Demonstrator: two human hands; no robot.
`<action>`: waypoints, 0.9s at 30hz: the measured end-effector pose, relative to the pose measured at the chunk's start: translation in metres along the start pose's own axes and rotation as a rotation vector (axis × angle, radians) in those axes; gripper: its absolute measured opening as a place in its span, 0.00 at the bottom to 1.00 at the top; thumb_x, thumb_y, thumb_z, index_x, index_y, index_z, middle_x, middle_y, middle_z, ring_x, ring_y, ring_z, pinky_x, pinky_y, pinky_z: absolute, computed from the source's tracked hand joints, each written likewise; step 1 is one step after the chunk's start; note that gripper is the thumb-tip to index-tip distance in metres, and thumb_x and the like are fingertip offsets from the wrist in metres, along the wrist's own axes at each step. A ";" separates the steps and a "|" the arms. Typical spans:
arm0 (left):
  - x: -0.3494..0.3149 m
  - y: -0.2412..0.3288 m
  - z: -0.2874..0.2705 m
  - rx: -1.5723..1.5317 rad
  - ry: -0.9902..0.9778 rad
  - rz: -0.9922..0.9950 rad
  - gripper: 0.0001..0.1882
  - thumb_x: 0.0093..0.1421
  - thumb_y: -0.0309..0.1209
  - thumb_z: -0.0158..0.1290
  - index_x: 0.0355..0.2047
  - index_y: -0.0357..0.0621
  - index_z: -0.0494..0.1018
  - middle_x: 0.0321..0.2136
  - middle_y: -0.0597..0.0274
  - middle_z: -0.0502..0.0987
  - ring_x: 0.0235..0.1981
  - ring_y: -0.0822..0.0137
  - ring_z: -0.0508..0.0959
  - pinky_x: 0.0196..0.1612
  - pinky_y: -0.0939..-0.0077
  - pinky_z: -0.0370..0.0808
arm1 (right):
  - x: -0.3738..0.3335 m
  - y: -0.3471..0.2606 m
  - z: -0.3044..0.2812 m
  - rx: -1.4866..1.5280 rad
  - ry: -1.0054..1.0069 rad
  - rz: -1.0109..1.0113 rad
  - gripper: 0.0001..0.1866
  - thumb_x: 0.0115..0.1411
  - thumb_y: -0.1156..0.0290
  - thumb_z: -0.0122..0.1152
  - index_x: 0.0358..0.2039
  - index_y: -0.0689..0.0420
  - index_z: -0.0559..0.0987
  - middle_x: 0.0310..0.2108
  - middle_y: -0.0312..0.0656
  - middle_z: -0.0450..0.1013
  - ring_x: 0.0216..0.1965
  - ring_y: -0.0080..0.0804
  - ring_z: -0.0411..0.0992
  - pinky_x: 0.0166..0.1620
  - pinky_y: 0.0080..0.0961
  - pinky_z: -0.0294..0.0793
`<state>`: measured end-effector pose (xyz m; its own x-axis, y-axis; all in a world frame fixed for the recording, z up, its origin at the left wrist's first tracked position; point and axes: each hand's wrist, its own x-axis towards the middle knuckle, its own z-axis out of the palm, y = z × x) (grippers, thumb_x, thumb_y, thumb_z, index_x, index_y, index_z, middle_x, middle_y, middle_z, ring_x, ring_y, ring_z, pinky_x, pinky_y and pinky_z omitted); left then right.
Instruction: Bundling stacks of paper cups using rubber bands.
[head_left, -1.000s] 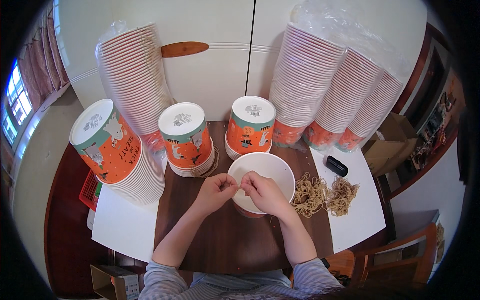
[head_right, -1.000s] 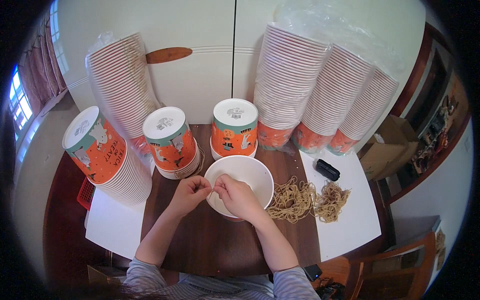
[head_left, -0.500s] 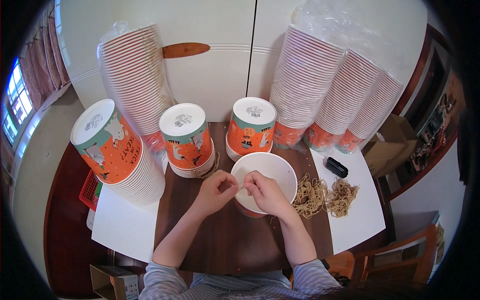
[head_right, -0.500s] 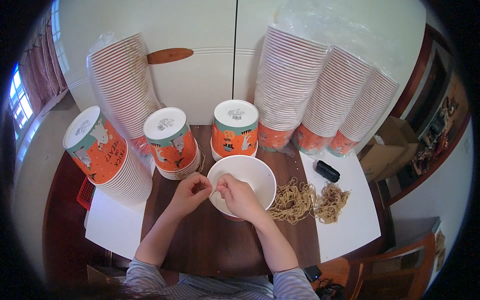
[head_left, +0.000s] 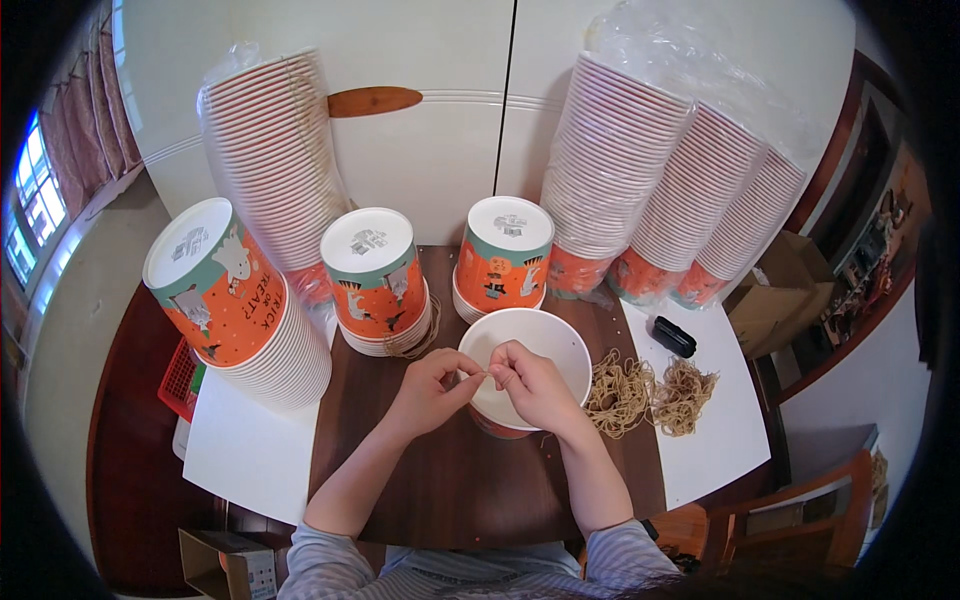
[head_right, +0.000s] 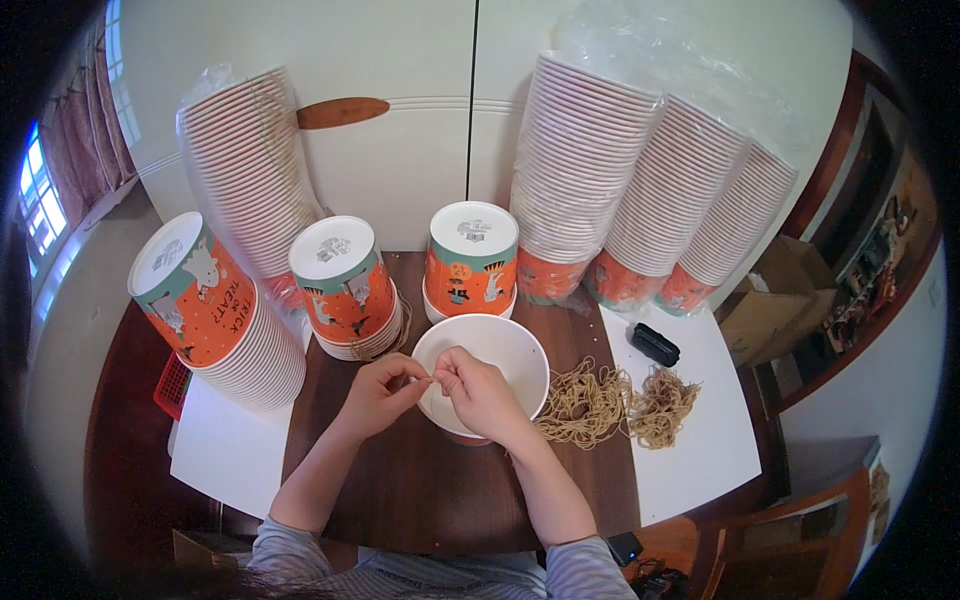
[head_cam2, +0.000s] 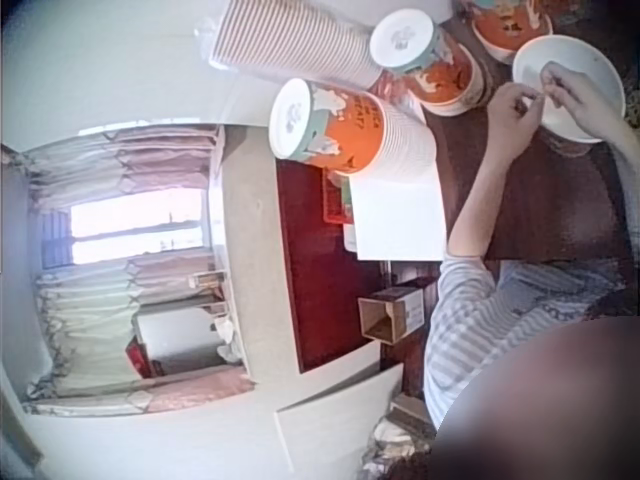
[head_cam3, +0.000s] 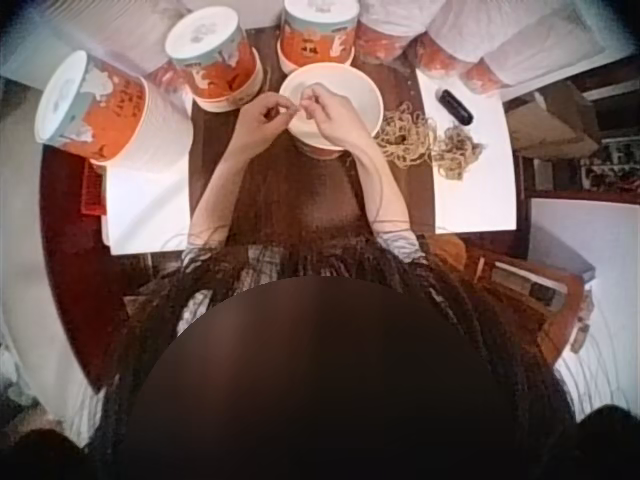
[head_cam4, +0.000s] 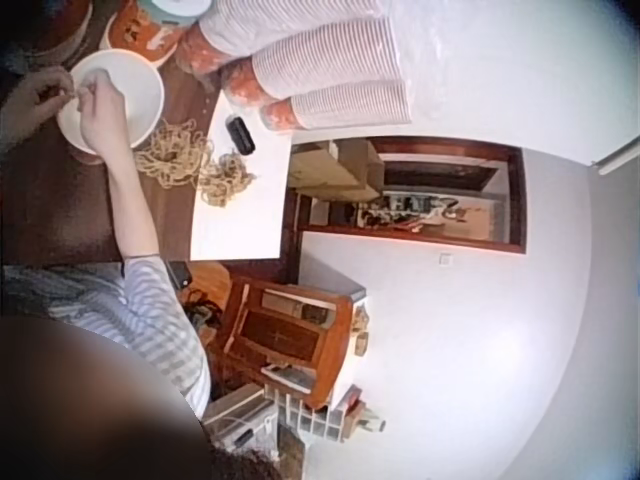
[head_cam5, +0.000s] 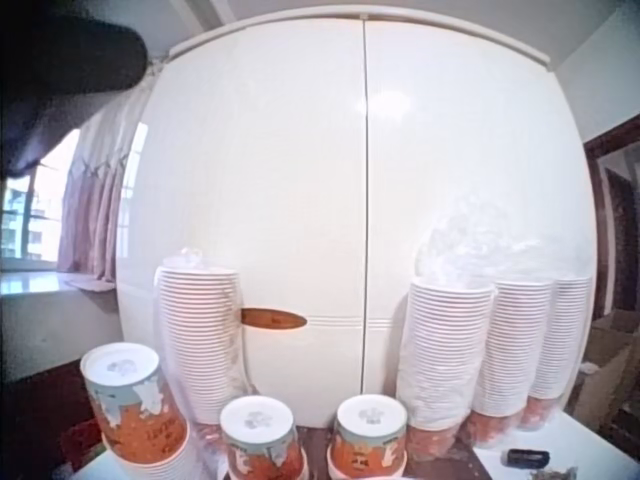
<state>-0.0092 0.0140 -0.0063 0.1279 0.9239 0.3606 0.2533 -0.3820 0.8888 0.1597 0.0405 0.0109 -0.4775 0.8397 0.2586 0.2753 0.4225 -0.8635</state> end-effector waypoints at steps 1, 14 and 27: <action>0.000 -0.001 0.000 -0.035 0.012 -0.017 0.05 0.48 0.26 0.55 0.26 0.40 0.73 0.22 0.69 0.69 0.18 0.82 0.62 0.21 0.87 0.59 | 0.000 0.000 0.001 0.002 -0.001 0.010 0.04 0.56 0.74 0.49 0.29 0.61 0.66 0.21 0.43 0.68 0.23 0.33 0.69 0.28 0.25 0.67; -0.002 -0.002 0.004 -0.190 0.043 -0.132 0.05 0.48 0.24 0.54 0.27 0.39 0.72 0.18 0.76 0.68 0.17 0.87 0.59 0.19 0.91 0.56 | 0.000 -0.001 -0.001 -0.025 0.011 -0.004 0.04 0.56 0.75 0.49 0.29 0.61 0.66 0.20 0.42 0.68 0.23 0.31 0.69 0.28 0.25 0.67; -0.004 0.003 0.005 -0.129 0.050 -0.135 0.04 0.49 0.24 0.54 0.27 0.40 0.71 0.18 0.75 0.68 0.18 0.86 0.60 0.20 0.91 0.58 | 0.000 -0.003 0.001 -0.003 -0.006 -0.011 0.04 0.56 0.74 0.49 0.29 0.61 0.66 0.20 0.40 0.68 0.23 0.29 0.69 0.28 0.24 0.67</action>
<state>-0.0043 0.0092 -0.0065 0.0528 0.9678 0.2460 0.1397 -0.2511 0.9578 0.1583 0.0392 0.0133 -0.4850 0.8333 0.2653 0.2725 0.4323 -0.8596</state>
